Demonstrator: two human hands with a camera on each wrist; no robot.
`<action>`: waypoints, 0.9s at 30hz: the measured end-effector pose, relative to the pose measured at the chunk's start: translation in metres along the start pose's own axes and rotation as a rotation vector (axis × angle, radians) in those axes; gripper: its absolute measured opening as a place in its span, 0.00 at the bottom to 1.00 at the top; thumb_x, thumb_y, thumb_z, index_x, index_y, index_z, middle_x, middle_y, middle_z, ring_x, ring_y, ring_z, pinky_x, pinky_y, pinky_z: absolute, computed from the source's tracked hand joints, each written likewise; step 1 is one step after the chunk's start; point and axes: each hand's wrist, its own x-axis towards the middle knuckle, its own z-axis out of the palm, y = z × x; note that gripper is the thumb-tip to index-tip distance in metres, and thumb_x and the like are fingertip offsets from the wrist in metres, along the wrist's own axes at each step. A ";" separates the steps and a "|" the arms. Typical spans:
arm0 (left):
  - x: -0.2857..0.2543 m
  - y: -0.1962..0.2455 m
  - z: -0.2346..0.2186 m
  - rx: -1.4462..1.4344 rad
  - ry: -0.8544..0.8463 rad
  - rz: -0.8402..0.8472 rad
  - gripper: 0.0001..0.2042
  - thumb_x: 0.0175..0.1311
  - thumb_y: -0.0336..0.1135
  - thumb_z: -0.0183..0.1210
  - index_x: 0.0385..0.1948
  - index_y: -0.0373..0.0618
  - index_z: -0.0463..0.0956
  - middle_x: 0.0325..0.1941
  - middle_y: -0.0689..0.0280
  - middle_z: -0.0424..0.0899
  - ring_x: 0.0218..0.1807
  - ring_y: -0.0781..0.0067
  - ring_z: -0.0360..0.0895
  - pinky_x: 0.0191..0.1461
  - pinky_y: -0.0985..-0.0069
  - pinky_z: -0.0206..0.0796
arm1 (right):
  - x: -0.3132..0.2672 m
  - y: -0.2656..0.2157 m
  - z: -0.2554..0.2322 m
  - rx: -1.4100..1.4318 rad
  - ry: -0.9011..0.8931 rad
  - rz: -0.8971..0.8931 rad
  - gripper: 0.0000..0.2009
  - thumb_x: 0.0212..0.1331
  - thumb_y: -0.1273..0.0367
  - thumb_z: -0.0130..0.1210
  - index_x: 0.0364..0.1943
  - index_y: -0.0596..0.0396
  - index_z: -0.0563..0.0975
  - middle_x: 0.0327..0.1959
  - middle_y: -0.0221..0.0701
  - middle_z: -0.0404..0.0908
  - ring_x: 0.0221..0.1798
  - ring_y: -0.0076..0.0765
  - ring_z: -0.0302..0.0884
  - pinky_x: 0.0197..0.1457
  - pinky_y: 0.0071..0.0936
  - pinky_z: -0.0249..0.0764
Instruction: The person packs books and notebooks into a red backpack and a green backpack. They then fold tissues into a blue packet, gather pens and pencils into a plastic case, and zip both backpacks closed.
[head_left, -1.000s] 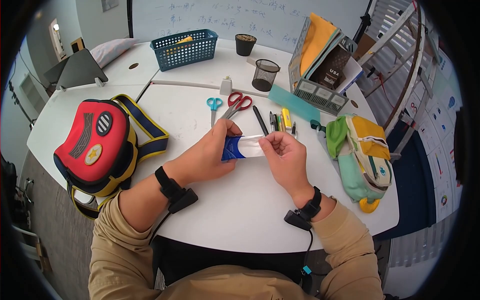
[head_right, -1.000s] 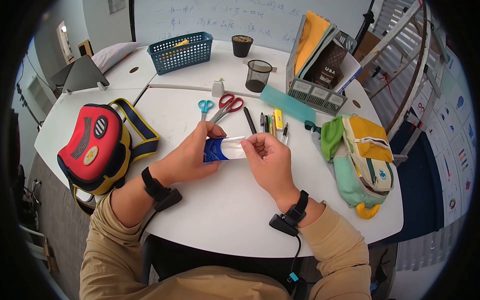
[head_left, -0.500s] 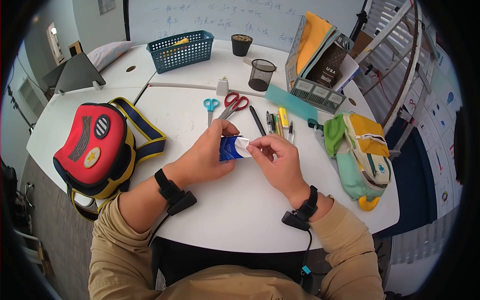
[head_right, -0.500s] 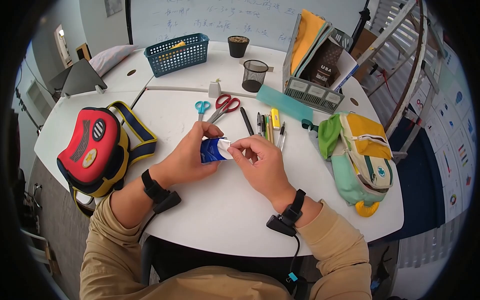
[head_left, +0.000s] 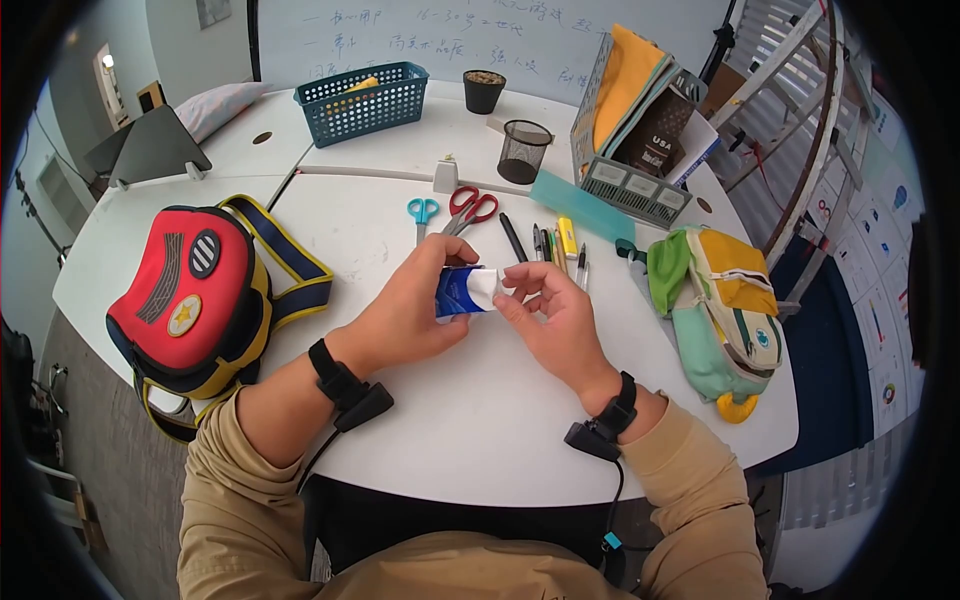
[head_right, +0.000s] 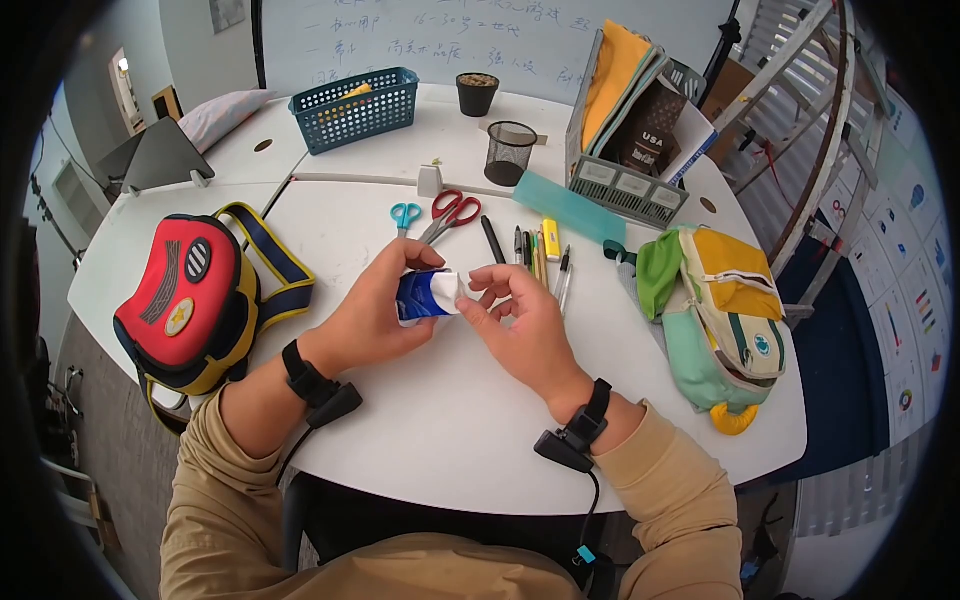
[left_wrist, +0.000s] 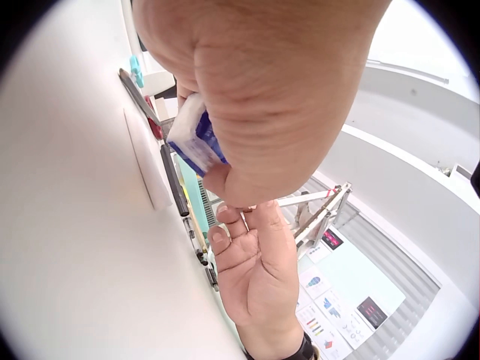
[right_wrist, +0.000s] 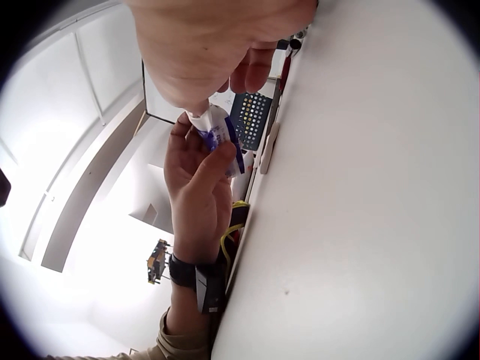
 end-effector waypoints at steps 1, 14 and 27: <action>0.000 -0.001 0.000 0.004 -0.002 0.009 0.32 0.60 0.22 0.75 0.67 0.40 0.71 0.65 0.55 0.80 0.66 0.57 0.82 0.71 0.64 0.78 | -0.001 -0.001 0.000 0.007 -0.009 0.000 0.17 0.72 0.72 0.76 0.60 0.61 0.83 0.51 0.29 0.86 0.50 0.23 0.86 0.49 0.24 0.82; 0.003 0.002 -0.002 0.013 -0.017 0.141 0.30 0.55 0.19 0.71 0.61 0.44 0.72 0.66 0.55 0.79 0.69 0.50 0.79 0.76 0.61 0.73 | -0.002 -0.005 0.002 0.137 0.014 -0.007 0.06 0.79 0.71 0.69 0.51 0.57 0.86 0.52 0.30 0.87 0.51 0.25 0.86 0.51 0.26 0.83; 0.004 0.012 -0.012 0.062 -0.183 0.150 0.36 0.60 0.23 0.69 0.75 0.49 0.75 0.72 0.53 0.76 0.73 0.46 0.79 0.77 0.58 0.74 | -0.005 0.000 -0.001 0.168 -0.032 0.160 0.09 0.87 0.66 0.62 0.51 0.57 0.82 0.39 0.25 0.88 0.40 0.18 0.84 0.46 0.21 0.81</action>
